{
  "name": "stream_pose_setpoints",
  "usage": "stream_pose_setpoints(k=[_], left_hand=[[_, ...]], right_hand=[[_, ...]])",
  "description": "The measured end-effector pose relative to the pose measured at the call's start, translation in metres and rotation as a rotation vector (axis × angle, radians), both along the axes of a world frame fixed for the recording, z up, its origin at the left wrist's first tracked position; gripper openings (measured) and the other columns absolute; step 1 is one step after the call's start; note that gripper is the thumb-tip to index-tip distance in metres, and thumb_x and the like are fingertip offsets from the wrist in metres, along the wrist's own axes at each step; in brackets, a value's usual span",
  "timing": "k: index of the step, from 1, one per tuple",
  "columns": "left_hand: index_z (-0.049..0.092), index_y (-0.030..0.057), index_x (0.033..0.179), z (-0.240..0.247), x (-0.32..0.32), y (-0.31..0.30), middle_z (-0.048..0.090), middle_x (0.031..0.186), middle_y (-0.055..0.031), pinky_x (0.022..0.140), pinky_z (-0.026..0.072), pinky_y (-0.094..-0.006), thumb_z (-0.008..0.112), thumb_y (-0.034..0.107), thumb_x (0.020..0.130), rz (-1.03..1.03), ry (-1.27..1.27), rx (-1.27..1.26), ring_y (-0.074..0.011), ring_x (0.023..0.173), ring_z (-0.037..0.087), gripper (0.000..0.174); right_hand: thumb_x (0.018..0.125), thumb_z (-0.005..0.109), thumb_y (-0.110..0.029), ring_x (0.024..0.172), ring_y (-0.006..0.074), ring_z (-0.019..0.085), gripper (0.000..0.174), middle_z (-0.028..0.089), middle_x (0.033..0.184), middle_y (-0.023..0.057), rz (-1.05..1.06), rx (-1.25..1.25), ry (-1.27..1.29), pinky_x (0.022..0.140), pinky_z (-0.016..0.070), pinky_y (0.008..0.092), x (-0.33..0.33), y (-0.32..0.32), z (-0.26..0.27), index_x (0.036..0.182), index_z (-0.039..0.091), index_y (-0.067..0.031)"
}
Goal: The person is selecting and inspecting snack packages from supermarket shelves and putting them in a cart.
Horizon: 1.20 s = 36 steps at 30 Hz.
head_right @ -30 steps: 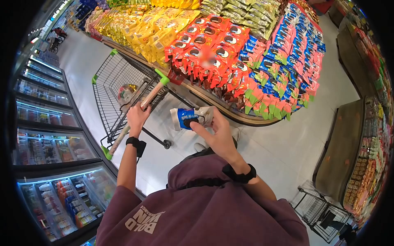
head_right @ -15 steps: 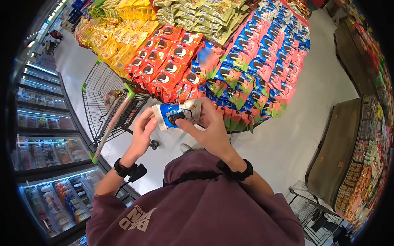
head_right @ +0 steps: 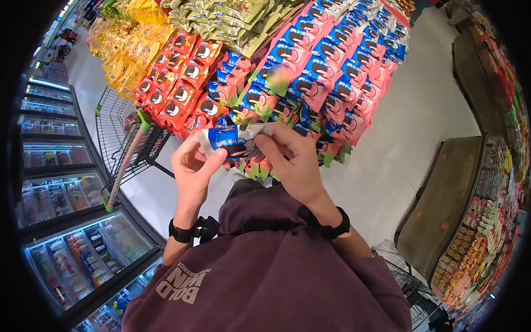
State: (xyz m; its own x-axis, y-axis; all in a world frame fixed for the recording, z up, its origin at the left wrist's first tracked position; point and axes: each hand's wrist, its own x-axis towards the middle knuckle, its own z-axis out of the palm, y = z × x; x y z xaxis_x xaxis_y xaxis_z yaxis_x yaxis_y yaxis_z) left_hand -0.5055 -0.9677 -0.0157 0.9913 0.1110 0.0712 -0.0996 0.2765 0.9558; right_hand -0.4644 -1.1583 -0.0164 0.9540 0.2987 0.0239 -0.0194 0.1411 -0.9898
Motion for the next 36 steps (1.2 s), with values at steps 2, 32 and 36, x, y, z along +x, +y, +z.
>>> stream_pose_setpoints(k=[2,32,36], left_hand=[[0.066,-0.0058,0.113,-0.001,0.007,-0.001,0.069,0.108,-0.0151,0.079,0.0569,-0.0295,0.073,-0.009,0.081,-0.022,-0.202,0.145,-0.0179,0.097,0.067,0.033],[0.073,0.0013,0.105,-0.001,-0.024,-0.016,0.069,0.110,-0.0120,0.076,0.0539,-0.0347,0.083,0.000,0.056,0.402,-0.781,1.051,-0.0276,0.091,0.065,0.050],[0.072,0.0019,0.104,0.006,-0.039,-0.006,0.068,0.112,-0.0132,0.081,0.0529,-0.0372,0.086,0.008,0.059,0.250,-0.685,0.889,-0.0286,0.099,0.065,0.048]], right_hand=[[0.090,0.062,0.003,0.085,0.0111,0.065,0.023,0.072,0.096,0.0042,0.011,-0.090,-0.257,0.074,0.0509,0.0244,0.008,-0.009,0.004,0.111,0.070,-0.0003],[0.085,0.077,-0.010,0.094,0.0116,0.066,0.048,0.069,0.107,0.0116,-0.186,0.003,-0.079,0.072,0.0541,0.0257,-0.049,0.027,0.019,0.126,0.058,0.0044],[0.091,0.070,-0.009,0.091,0.0105,0.065,0.039,0.069,0.105,0.0088,-0.205,-0.077,0.058,0.076,0.0532,0.0243,-0.046,0.022,0.015,0.126,0.057,0.0034]])
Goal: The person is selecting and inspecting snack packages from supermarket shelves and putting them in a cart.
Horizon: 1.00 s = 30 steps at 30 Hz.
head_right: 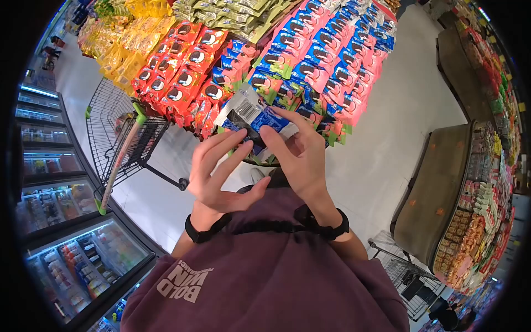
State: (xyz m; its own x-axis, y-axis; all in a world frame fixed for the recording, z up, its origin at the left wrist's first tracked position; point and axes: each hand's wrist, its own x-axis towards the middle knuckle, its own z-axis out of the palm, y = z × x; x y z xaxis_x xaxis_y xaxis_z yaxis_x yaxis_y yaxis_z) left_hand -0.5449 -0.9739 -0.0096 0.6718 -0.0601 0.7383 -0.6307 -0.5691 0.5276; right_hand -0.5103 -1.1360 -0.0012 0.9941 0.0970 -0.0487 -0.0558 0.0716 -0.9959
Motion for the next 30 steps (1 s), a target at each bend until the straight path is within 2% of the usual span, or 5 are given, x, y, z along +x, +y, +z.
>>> stream_pose_setpoints(k=[4,8,12,19,30], left_hand=[[0.064,-0.0007,0.114,-0.007,0.007,0.015,0.066,0.114,-0.0143,0.083,0.0519,-0.0334,0.081,0.000,0.070,0.154,0.098,-0.295,-0.0233,0.098,0.065,0.047],[0.057,-0.0025,0.124,-0.009,0.015,0.013,0.066,0.109,-0.0125,0.071,0.0531,-0.0250,0.068,-0.006,0.086,-0.232,0.591,-0.881,-0.0119,0.089,0.065,0.039],[0.053,-0.0059,0.127,0.001,0.024,-0.004,0.068,0.099,-0.0139,0.068,0.0548,-0.0287,0.059,0.004,0.094,-0.417,0.858,-0.983,-0.0164,0.080,0.068,0.035],[0.050,-0.0033,0.134,-0.009,0.054,-0.064,0.064,0.112,-0.0094,0.084,0.0511,-0.0258,0.070,0.012,0.088,-0.363,0.786,-1.040,-0.0138,0.100,0.063,0.053],[0.040,-0.0072,0.144,0.016,0.139,-0.195,0.063,0.126,-0.0157,0.096,0.0483,-0.0292,0.068,-0.008,0.084,-0.325,0.898,-0.835,-0.0154,0.111,0.062,0.066]], right_hand=[[0.093,0.067,-0.006,0.090,0.0102,0.065,0.033,0.068,0.105,0.0106,-0.004,0.130,-0.069,0.072,0.0532,0.0235,0.004,0.001,-0.003,0.123,0.056,0.0025],[0.086,0.072,0.000,0.091,0.0110,0.066,0.037,0.067,0.104,0.0083,-0.055,-0.047,-0.216,0.069,0.0526,0.0227,-0.003,0.005,0.006,0.121,0.058,-0.0007],[0.073,0.077,0.003,0.096,0.0236,0.068,0.035,0.070,0.118,0.0060,-0.060,-0.457,-0.792,0.078,0.0545,0.0303,0.002,-0.012,0.003,0.106,0.069,-0.0085],[0.072,0.078,-0.005,0.108,0.0227,0.062,0.031,0.068,0.121,0.0022,0.061,-0.589,-0.875,0.087,0.0507,0.0347,0.032,-0.077,-0.009,0.102,0.071,-0.0107],[0.086,0.072,-0.005,0.083,0.0091,0.065,0.020,0.070,0.097,0.0072,-0.020,0.053,-0.124,0.075,0.0515,0.0246,0.129,-0.219,-0.004,0.104,0.065,-0.0002]])
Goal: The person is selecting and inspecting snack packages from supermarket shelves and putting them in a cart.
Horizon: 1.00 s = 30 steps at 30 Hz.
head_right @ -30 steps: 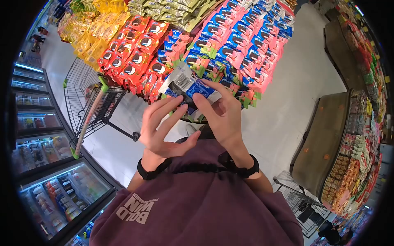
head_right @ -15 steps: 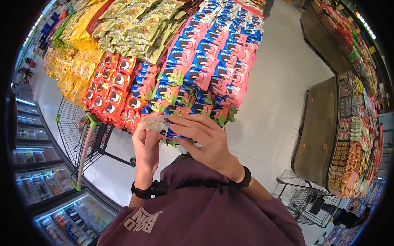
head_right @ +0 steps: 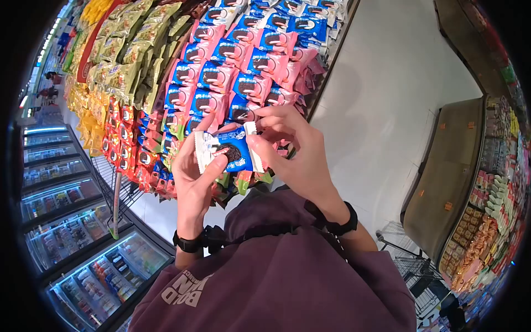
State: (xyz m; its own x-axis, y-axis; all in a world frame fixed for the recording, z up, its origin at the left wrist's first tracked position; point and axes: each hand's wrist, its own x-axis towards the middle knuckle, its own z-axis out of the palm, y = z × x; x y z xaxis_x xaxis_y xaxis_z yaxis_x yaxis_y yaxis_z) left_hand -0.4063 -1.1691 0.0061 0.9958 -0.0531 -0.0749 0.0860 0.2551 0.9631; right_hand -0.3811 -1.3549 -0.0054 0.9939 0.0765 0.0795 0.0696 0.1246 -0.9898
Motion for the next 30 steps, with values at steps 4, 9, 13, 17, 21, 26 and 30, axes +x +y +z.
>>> stream_pose_setpoints(k=[4,9,13,17,21,26,30], left_hand=[[0.039,-0.0066,0.145,0.006,0.029,-0.045,0.064,0.123,-0.0123,0.093,0.0494,-0.0286,0.068,-0.004,0.087,-0.026,-0.014,0.118,-0.0125,0.107,0.062,0.065],[0.063,-0.0033,0.114,-0.005,0.045,-0.071,0.068,0.094,-0.0018,0.076,0.0463,-0.0194,0.064,0.002,0.094,0.167,0.126,0.080,-0.0038,0.086,0.060,0.021],[0.067,-0.0024,0.103,-0.007,0.054,-0.078,0.066,0.086,0.0015,0.068,0.0436,-0.0170,0.066,0.002,0.093,0.226,0.053,0.257,-0.0002,0.076,0.055,0.011],[0.074,-0.0011,0.096,0.007,0.059,-0.084,0.074,0.090,-0.0090,0.072,0.0521,-0.0261,0.070,0.000,0.087,0.072,-0.037,0.677,-0.0133,0.079,0.069,0.010],[0.070,-0.0013,0.100,0.006,0.064,-0.086,0.073,0.091,-0.0096,0.072,0.0523,-0.0280,0.072,-0.001,0.084,0.066,-0.123,0.806,-0.0163,0.080,0.069,0.016],[0.054,-0.0017,0.119,0.005,0.060,-0.096,0.067,0.099,-0.0072,0.071,0.0516,-0.0239,0.073,-0.001,0.085,0.294,0.069,0.345,-0.0115,0.082,0.066,0.039],[0.053,-0.0013,0.120,0.000,0.058,-0.085,0.068,0.099,-0.0075,0.073,0.0526,-0.0235,0.074,-0.003,0.084,0.220,0.240,0.180,-0.0104,0.086,0.065,0.042]], right_hand=[[0.091,0.067,-0.003,0.084,0.0061,0.063,0.009,0.069,0.089,0.0038,0.075,0.083,0.152,0.075,0.0506,0.0233,0.027,-0.044,-0.017,0.099,0.064,0.0004],[0.091,0.068,-0.004,0.083,0.0061,0.062,0.009,0.068,0.088,0.0035,0.091,0.079,0.176,0.075,0.0503,0.0232,0.044,-0.082,-0.018,0.098,0.064,0.0007],[0.088,0.074,-0.009,0.081,0.0078,0.063,0.021,0.069,0.090,0.0048,0.207,-0.033,0.090,0.069,0.0495,0.0237,0.059,-0.099,-0.015,0.103,0.063,0.0003],[0.078,0.083,-0.017,0.070,0.0116,0.061,0.045,0.069,0.089,0.0054,0.362,-0.197,-0.015,0.059,0.0481,0.0260,0.077,-0.102,-0.003,0.117,0.063,-0.0060],[0.080,0.080,-0.018,0.062,0.0117,0.057,0.044,0.063,0.078,0.0064,0.619,-0.274,0.059,0.058,0.0479,0.0274,0.093,-0.098,0.005,0.119,0.063,-0.0080],[0.083,0.078,-0.014,0.065,0.0063,0.058,0.030,0.065,0.082,0.0041,0.490,0.059,0.132,0.057,0.0475,0.0222,0.099,-0.083,-0.007,0.105,0.060,-0.0014],[0.087,0.075,-0.010,0.075,0.0063,0.065,0.023,0.067,0.086,0.0056,0.458,-0.075,0.173,0.057,0.0499,0.0215,0.107,-0.086,-0.008,0.096,0.056,0.0008]])
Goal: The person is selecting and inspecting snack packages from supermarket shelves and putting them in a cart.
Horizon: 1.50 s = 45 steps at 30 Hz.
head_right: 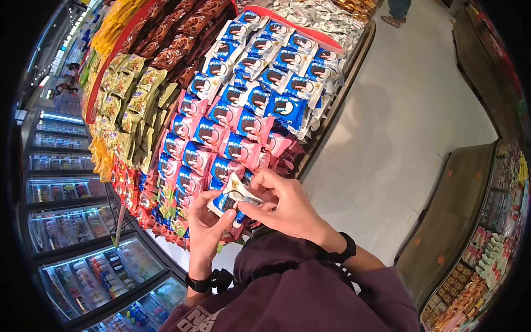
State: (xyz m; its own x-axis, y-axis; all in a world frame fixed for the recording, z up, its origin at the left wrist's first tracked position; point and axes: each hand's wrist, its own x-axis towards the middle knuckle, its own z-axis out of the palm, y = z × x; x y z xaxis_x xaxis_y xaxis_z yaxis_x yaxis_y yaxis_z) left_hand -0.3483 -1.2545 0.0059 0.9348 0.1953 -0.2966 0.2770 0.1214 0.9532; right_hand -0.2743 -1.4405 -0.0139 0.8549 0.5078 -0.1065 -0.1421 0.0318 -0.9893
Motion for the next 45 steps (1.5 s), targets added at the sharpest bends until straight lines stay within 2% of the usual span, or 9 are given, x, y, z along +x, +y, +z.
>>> stream_pose_setpoints(k=[9,17,20,35,38,41,42,43,45], left_hand=[[0.057,0.0007,0.126,0.048,0.116,0.040,0.069,0.111,-0.0064,0.091,0.0522,-0.0288,0.074,0.003,0.086,-0.442,0.039,0.212,-0.0124,0.101,0.065,0.044],[0.066,-0.0024,0.109,-0.004,0.269,0.084,0.071,0.093,-0.0052,0.076,0.0512,-0.0232,0.072,0.010,0.089,-0.433,-0.124,0.646,-0.0085,0.084,0.064,0.025],[0.067,-0.0041,0.104,-0.007,0.278,0.074,0.073,0.091,-0.0092,0.075,0.0547,-0.0248,0.072,0.007,0.085,-0.444,-0.211,0.985,-0.0119,0.083,0.069,0.023],[0.068,-0.0046,0.096,-0.018,0.292,0.066,0.072,0.082,-0.0170,0.070,0.0568,-0.0302,0.072,0.005,0.081,-0.519,-0.420,1.185,-0.0241,0.074,0.072,0.019],[0.068,-0.0042,0.096,-0.019,0.291,0.070,0.072,0.084,-0.0164,0.070,0.0568,-0.0299,0.073,0.007,0.081,-0.500,-0.425,1.159,-0.0238,0.075,0.072,0.020],[0.068,-0.0040,0.097,-0.016,0.283,0.075,0.072,0.085,-0.0155,0.068,0.0565,-0.0303,0.074,0.009,0.081,-0.460,-0.518,1.151,-0.0223,0.071,0.071,0.021],[0.068,-0.0036,0.097,-0.012,0.278,0.075,0.072,0.085,-0.0144,0.063,0.0554,-0.0309,0.074,0.010,0.082,-0.426,-0.564,1.218,-0.0200,0.067,0.069,0.021],[0.068,-0.0026,0.096,-0.009,0.274,0.077,0.072,0.082,-0.0132,0.059,0.0529,-0.0307,0.073,0.012,0.084,-0.420,-0.567,1.197,-0.0179,0.064,0.067,0.020],[0.068,-0.0019,0.095,0.003,0.258,0.075,0.071,0.078,-0.0116,0.056,0.0509,-0.0297,0.072,0.013,0.084,-0.416,-0.418,1.201,-0.0168,0.060,0.065,0.019]], right_hand=[[0.089,0.066,-0.005,0.069,0.0078,0.064,0.015,0.066,0.076,0.0060,0.181,-0.075,-0.139,0.059,0.0492,0.0233,0.110,-0.016,0.035,0.099,0.055,0.0012],[0.085,0.066,-0.010,0.065,0.0180,0.071,0.019,0.070,0.078,0.0134,0.214,-0.308,-0.290,0.058,0.0555,0.0281,0.226,0.014,0.007,0.094,0.056,0.0035],[0.079,0.066,-0.008,0.066,0.0222,0.074,0.021,0.073,0.079,0.0143,0.256,-0.372,-0.272,0.061,0.0577,0.0291,0.235,0.017,0.006,0.094,0.058,0.0048],[0.080,0.064,-0.008,0.048,0.0184,0.066,0.017,0.070,0.071,0.0154,0.278,-0.432,-0.209,0.040,0.0508,0.0295,0.246,0.033,-0.015,0.078,0.050,0.0002],[0.082,0.067,-0.007,0.057,0.0238,0.069,0.017,0.068,0.069,0.0142,0.290,-0.663,-0.346,0.049,0.0541,0.0350,0.243,0.034,0.012,0.083,0.052,0.0021],[0.081,0.071,-0.012,0.066,0.0280,0.068,0.017,0.066,0.068,0.0114,0.175,-0.597,-1.038,0.060,0.0532,0.0397,0.259,0.040,0.003,0.086,0.059,-0.0021],[0.080,0.073,-0.017,0.074,0.0338,0.066,0.015,0.067,0.072,0.0106,0.214,-0.656,-0.963,0.070,0.0508,0.0442,0.260,0.047,0.016,0.085,0.064,-0.0056],[0.082,0.072,-0.020,0.058,0.0236,0.062,0.015,0.065,0.066,0.0082,0.179,-0.657,-1.149,0.056,0.0476,0.0366,0.266,0.057,0.013,0.087,0.068,-0.0067],[0.082,0.069,-0.015,0.069,0.0297,0.067,0.012,0.067,0.068,0.0130,0.242,-0.731,-1.120,0.064,0.0520,0.0399,0.272,0.067,0.018,0.083,0.069,-0.0031]])
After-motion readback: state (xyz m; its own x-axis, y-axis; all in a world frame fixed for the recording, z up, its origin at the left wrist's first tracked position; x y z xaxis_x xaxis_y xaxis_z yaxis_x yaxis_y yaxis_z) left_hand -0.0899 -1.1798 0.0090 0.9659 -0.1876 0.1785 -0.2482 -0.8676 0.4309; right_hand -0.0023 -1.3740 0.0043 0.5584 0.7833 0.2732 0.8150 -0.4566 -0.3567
